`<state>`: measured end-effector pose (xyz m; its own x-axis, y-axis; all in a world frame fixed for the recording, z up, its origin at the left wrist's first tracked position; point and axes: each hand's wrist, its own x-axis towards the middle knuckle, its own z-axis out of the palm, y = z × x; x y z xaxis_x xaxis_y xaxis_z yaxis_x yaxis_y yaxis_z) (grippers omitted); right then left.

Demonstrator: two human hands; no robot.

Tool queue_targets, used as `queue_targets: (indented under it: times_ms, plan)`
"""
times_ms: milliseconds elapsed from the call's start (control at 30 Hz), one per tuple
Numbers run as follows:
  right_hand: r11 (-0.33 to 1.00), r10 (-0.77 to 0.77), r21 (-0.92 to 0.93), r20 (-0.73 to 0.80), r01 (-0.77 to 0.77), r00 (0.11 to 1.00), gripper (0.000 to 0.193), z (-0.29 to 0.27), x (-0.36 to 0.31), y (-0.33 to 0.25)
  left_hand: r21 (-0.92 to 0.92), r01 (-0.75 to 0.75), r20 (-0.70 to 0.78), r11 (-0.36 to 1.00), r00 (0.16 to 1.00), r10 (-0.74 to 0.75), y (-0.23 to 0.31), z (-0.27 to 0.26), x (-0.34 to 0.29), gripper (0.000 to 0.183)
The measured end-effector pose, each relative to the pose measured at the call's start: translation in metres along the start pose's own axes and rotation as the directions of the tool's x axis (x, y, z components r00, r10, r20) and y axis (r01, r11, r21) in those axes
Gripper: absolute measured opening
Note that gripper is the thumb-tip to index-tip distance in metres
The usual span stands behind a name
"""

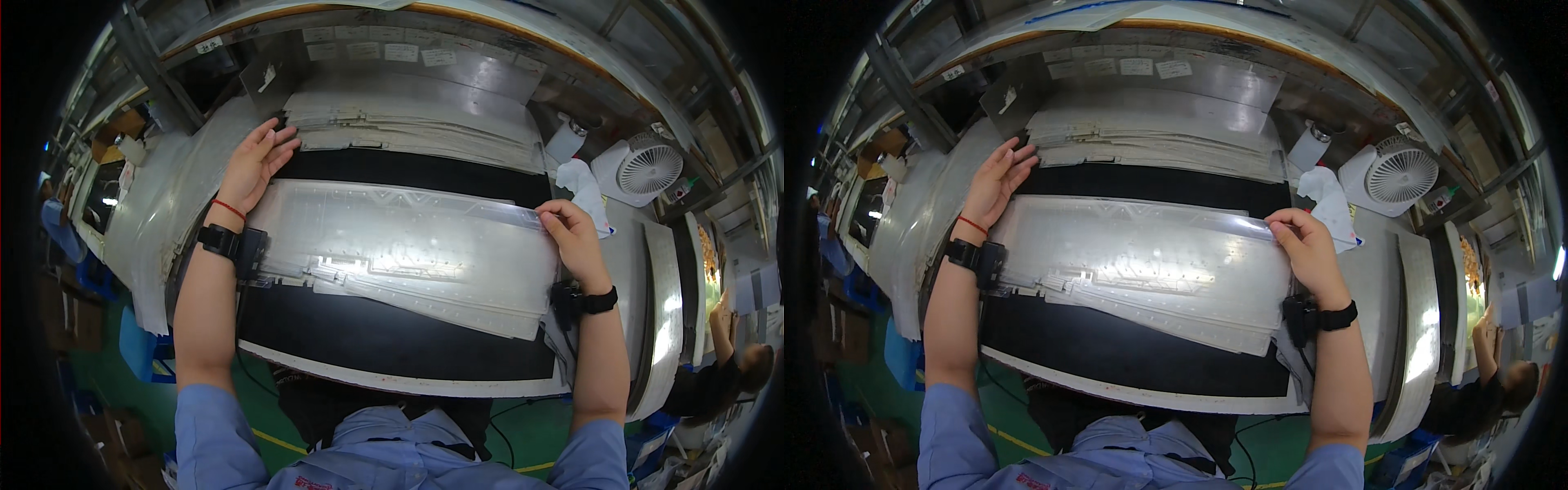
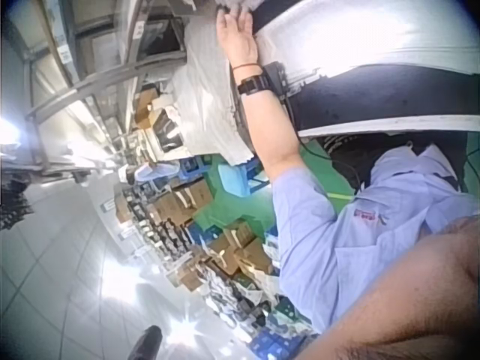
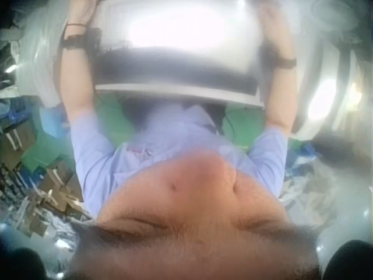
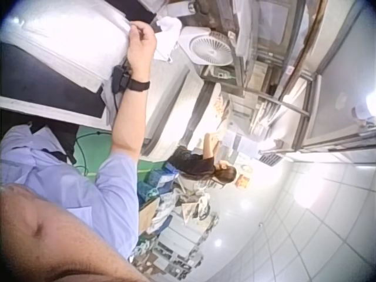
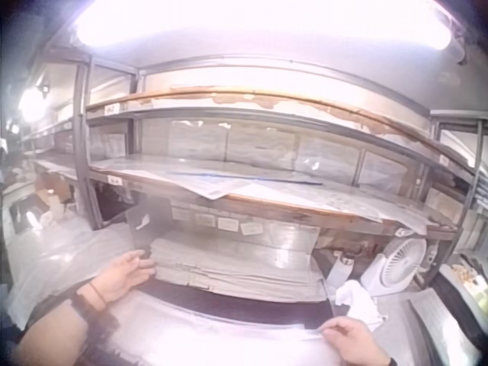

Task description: Inspecting and sorting through a stack of flexible printed circuit boards or thin metal fabrication components.

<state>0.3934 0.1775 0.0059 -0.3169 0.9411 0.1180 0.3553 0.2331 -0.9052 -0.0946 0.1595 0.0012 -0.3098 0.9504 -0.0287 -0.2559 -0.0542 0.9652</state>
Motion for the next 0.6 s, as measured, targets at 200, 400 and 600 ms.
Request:
queue_targets:
  times_ms: [200,400,600]
  plan:
    - [0.999,0.008,0.038,-0.054,-0.006,0.999,0.012,0.000,0.003,0.005,0.318,0.127,0.267,0.939,0.939,-0.217,-0.003,-0.019,0.003,0.030]
    - [0.994,0.018,0.110,-0.075,-0.010,0.997,0.014,0.001,0.003,0.004,0.328,0.064,0.307,0.943,0.936,-0.170,-0.008,-0.020,0.006,0.022]
    - [0.965,0.101,0.247,-0.043,-0.087,0.994,0.013,0.003,0.004,-0.002,0.204,0.031,0.198,0.978,0.978,-0.072,-0.007,-0.027,0.009,0.023]
